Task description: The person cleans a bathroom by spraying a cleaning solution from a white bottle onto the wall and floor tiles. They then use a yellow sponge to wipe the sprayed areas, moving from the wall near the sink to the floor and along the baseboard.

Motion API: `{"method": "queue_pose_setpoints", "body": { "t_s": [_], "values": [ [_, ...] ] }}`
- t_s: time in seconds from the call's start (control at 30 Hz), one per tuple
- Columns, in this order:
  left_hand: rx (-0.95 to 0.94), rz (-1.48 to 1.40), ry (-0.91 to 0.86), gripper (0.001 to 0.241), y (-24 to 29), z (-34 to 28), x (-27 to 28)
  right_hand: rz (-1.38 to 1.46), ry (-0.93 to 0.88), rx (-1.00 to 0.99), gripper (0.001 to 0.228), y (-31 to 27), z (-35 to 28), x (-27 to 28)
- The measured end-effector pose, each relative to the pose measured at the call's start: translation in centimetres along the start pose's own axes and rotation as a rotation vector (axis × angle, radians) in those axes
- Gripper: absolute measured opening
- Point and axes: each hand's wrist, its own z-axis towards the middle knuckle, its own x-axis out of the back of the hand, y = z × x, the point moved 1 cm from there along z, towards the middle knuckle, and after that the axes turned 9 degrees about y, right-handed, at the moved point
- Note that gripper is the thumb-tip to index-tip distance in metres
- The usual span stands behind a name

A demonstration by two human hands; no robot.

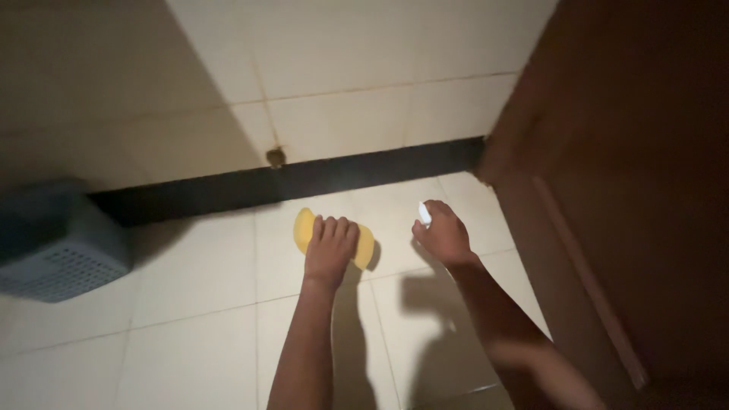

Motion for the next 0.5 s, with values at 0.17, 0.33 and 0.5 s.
{"method": "queue_pose_setpoints", "body": {
  "t_s": [0.17, 0.33, 0.5],
  "values": [
    [-0.041, 0.016, 0.107, 0.050, 3.2, 2.3, -1.0, -0.190, -0.097, -0.162, 0.033, 1.8, -0.7, 2.3],
    [-0.108, 0.030, 0.152, 0.051, 7.3, 4.6, -1.2, -0.158, 0.008, -0.130, 0.037, 5.8, -1.2, 3.6],
    [-0.127, -0.098, 0.242, 0.045, 11.4, 6.2, -1.3, -0.149, 0.095, -0.046, 0.032, 10.3, -0.6, 5.5]
  ]
}}
